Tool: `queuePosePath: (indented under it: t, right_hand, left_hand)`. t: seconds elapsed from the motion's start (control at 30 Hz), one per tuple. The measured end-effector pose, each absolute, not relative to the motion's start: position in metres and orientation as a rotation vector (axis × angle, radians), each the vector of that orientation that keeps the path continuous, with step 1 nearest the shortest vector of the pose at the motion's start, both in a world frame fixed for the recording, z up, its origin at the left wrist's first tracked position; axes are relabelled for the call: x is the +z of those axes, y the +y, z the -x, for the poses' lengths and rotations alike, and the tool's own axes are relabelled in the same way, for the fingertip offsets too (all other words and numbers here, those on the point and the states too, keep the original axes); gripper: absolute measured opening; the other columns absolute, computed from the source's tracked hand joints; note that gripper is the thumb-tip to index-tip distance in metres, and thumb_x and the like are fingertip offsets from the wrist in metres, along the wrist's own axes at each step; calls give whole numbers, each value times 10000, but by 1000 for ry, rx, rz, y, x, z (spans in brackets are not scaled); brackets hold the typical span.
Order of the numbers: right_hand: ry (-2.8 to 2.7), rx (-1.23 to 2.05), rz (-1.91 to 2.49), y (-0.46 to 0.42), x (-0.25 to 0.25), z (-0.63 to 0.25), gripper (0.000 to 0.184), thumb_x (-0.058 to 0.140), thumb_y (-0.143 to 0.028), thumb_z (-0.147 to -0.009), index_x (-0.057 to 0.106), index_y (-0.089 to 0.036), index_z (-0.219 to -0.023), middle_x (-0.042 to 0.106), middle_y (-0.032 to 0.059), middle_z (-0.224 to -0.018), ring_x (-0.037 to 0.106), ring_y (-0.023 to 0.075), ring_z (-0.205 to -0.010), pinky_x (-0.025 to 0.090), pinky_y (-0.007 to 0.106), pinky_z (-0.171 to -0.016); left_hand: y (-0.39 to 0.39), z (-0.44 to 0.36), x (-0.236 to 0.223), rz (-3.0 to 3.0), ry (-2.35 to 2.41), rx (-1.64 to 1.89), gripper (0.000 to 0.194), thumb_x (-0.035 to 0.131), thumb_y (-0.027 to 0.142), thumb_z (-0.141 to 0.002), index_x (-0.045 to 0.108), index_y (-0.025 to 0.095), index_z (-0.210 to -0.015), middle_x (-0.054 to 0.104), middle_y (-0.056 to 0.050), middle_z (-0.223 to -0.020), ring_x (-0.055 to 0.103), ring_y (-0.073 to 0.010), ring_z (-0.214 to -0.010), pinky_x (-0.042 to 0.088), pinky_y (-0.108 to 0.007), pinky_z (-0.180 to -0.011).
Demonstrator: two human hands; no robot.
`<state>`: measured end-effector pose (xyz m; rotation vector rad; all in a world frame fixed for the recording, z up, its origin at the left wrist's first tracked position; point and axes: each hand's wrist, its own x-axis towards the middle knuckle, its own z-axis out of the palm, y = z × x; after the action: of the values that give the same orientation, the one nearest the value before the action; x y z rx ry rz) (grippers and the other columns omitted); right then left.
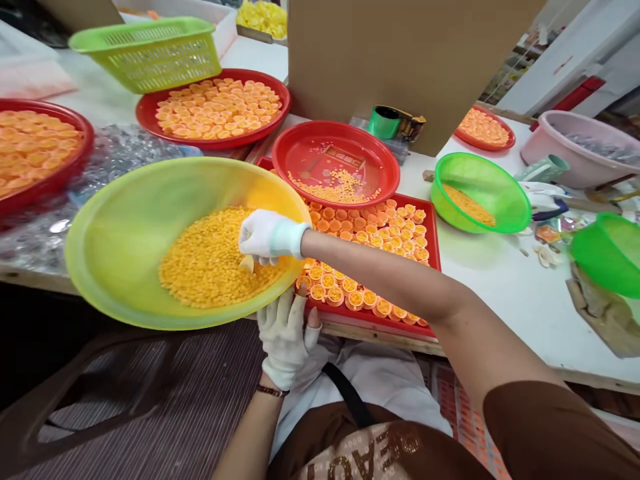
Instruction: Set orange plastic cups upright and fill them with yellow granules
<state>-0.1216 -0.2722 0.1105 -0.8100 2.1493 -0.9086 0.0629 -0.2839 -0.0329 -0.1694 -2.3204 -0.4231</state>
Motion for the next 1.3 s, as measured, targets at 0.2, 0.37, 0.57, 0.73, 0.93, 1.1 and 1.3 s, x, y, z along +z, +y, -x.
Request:
queuePosePath:
  t: [0.2,0.37,0.57,0.73,0.93,1.1,1.3]
  right_hand:
    - [1819,-1203,391,-261,122,120,314,601,-53,-936,558,-169,-647,610,3,-542,568,105,-498,485,201,-445]
    - [1641,-1451,284,-229,143,133,264,697,-77,-916,601,-157,-684,639,13,-614,540,95,-525,460,200,-458]
    - [1808,-1665,198,-129,160,152,136,669,-180,-980,664,-138,-851,691,42,-755,557,87,-561,467,193,-483]
    - [1970,-1808,-80,-39,151,164,133,628,-111,-983,647,-133,-853,675,28,-695,546,67,-521,425,165,-441]
    - [2315,-1757,-252,-8,108,169,121,670,-112,-931,608,-151,-834,677,23,-644,592,94,-500,474,201,-434]
    - [2652,-1500,56,-8,85,167,52,637,-135,-894,652,-153,-848,665,7,-677,615,92,-511,454,184,-428]
    - [2563,-1599,-134,-4,93,170,81,614,-119,-911,624,-149,-837,664,14,-649,592,95,-484,432,184,-395]
  left_hand:
    - [-283,-64,-30,133,-2350,-436,442,608,328,-961,656,118,-1347,709,-201,-1291,649,-366,-1201,437,-500,-1063]
    - [-286,-65,-35,150,-2353,-425,471,601,352,-966,643,130,-1379,708,-197,-1297,647,-368,-1219,428,-506,-1090]
    - [-289,-59,-45,193,-2297,-441,560,659,362,-928,627,123,-1434,700,-220,-1325,618,-403,-1294,399,-560,-1162]
    - [-289,-56,-45,213,-2274,-456,565,664,347,-921,632,115,-1435,698,-237,-1335,616,-420,-1312,412,-576,-1162]
    - [-291,-54,-46,227,-2279,-434,587,661,354,-924,615,133,-1466,683,-242,-1368,600,-425,-1344,401,-590,-1176]
    - [-292,-53,-47,238,-2299,-437,591,660,346,-921,614,133,-1470,680,-242,-1377,587,-422,-1366,389,-597,-1190]
    - [-291,-51,-45,243,-2277,-423,568,649,362,-926,637,120,-1440,686,-240,-1369,608,-423,-1343,402,-579,-1181]
